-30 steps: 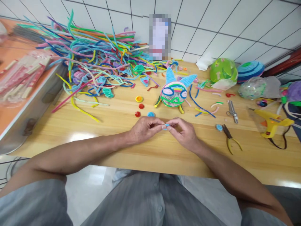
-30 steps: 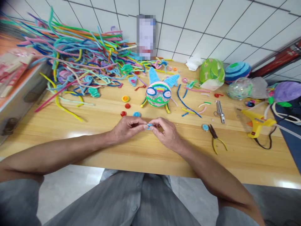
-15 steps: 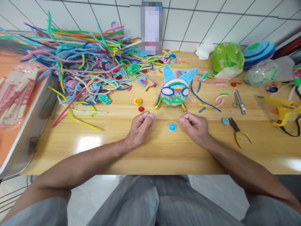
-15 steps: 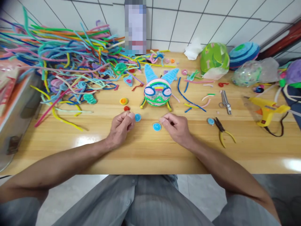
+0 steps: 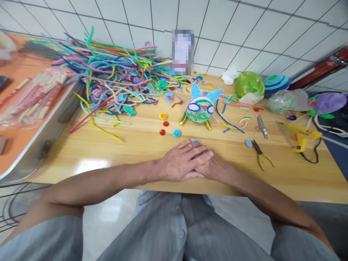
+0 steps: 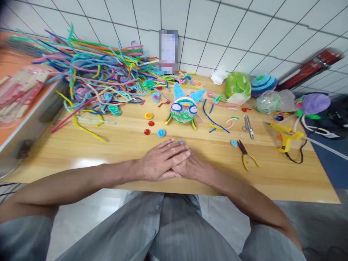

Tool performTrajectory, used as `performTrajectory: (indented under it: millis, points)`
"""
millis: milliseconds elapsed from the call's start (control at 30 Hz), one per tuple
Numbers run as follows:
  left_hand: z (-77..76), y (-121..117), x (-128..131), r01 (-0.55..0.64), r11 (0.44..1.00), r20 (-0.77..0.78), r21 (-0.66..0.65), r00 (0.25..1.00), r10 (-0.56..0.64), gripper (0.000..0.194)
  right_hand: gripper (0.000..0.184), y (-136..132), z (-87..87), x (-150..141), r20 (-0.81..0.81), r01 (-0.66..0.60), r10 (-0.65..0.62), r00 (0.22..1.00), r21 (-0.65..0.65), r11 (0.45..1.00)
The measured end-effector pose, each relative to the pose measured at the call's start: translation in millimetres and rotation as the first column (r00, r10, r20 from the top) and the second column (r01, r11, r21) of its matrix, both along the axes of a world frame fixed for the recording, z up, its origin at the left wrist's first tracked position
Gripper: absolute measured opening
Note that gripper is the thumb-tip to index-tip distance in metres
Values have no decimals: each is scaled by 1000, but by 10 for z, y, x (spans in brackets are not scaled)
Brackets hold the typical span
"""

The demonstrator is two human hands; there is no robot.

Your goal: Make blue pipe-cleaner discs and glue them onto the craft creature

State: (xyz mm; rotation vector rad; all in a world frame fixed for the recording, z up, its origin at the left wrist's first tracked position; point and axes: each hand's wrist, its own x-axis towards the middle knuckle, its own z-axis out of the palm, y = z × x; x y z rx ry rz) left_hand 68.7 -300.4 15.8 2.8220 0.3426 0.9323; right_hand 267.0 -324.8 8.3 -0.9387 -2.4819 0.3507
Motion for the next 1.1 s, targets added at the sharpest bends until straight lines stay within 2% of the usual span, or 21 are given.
performTrajectory:
  millis: [67,100,167,233,333,433,500,567,633,700,833,967,1033,1100]
  points:
    - [18,9,14,12,999,-43,-33,999,-14,81,29,-87,78,-28,78,-134,121,990,186,973]
    - [39,14,12,20,998,-63,-58,998,-23,84,29,-120,135,-21,91,-158,139,986,247,956]
    - [98,1,-13,4,994,-101,-112,995,-15,81,27,-173,267,35,119,-147,116,986,301,942]
    - [150,-57,-62,-48,987,-131,-152,991,28,72,24,-232,393,140,110,-102,72,991,294,950]
    - [153,-216,-169,-72,988,-180,-139,983,46,50,20,-368,506,398,22,9,-15,1000,236,972]
    - [61,-387,-271,-18,997,-168,-80,986,4,40,16,-575,512,749,-90,223,-214,973,100,970]
    - [-3,-470,-306,4,997,-157,-71,987,-15,31,16,-728,484,978,-128,397,-398,908,-38,917]
    - [-34,-522,-303,17,997,-164,-78,986,-30,27,18,-862,455,1146,-128,514,-537,834,-177,839]
    - [-31,-546,-263,34,997,-167,-75,985,-46,26,19,-952,433,1220,-95,555,-599,795,-285,782]
    - [-13,-547,-200,54,997,-159,-54,985,-62,26,20,-978,415,1202,-55,550,-602,796,-349,759]
    - [-11,-468,-86,83,997,-200,4,977,-80,26,19,-843,385,1028,-33,499,-547,836,-366,785]
    - [-18,-285,-81,68,995,-193,71,980,-53,26,18,-633,397,928,-45,525,-563,825,-307,794]
    - [-2,-173,-98,9,996,-159,84,987,5,25,19,-573,412,977,-44,578,-615,788,-294,761]
    - [6,-62,-106,-26,994,-161,104,986,43,26,22,-559,411,1113,-43,667,-704,709,-284,689]
